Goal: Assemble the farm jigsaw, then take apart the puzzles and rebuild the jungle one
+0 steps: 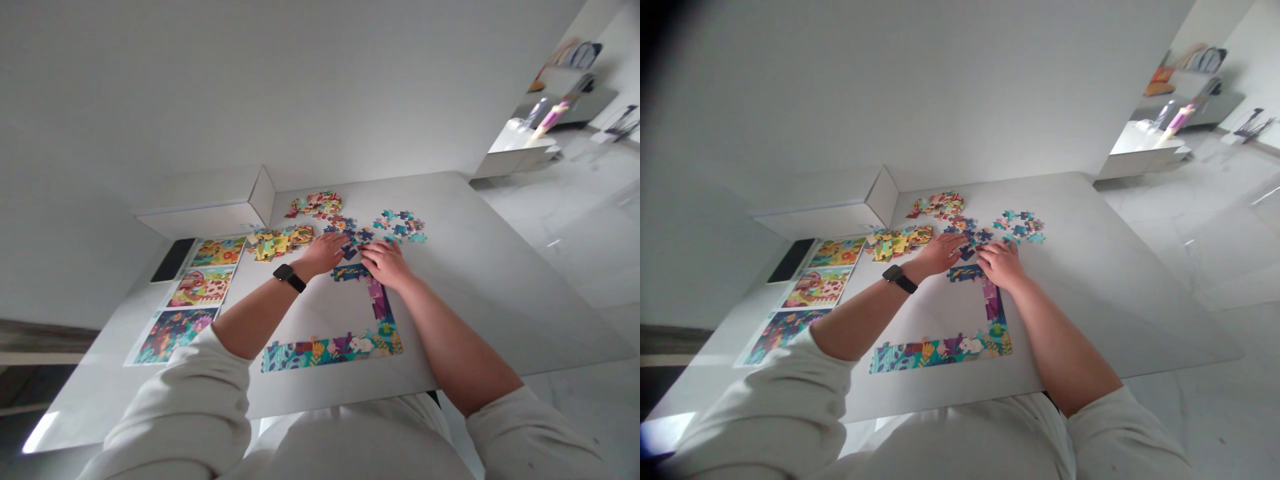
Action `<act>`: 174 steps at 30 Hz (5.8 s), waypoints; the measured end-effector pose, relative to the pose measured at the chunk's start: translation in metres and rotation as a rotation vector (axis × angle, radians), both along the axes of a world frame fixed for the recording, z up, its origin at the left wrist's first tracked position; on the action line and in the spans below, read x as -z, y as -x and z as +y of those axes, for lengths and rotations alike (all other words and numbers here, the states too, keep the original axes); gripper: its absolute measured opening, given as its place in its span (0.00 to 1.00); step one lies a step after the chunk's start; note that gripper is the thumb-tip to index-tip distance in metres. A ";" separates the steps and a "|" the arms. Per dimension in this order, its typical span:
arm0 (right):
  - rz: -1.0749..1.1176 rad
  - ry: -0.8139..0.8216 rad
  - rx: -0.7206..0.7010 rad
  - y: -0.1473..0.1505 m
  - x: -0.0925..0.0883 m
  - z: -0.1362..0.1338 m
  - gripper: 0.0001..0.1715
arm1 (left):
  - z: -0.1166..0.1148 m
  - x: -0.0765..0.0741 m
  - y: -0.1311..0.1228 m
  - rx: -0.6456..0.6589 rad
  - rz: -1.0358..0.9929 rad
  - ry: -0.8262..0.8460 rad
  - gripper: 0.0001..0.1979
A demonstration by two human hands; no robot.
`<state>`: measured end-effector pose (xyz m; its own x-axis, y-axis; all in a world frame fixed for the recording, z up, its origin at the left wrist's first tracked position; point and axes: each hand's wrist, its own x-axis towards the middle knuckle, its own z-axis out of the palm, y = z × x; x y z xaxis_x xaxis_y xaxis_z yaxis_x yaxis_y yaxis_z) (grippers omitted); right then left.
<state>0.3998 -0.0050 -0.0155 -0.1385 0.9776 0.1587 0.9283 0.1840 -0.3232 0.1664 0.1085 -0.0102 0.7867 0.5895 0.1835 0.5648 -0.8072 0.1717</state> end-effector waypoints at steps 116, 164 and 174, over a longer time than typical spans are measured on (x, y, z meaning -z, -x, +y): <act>0.209 -0.152 0.060 -0.011 -0.001 -0.001 0.18 | -0.096 -0.045 0.092 -0.564 -1.046 1.344 0.23; 0.837 0.075 0.012 0.034 -0.007 -0.020 0.20 | -0.105 0.003 0.094 -0.060 -0.118 0.102 0.28; 0.825 0.174 -0.040 0.039 -0.004 -0.024 0.18 | -0.104 -0.001 0.093 -0.074 -0.220 0.057 0.28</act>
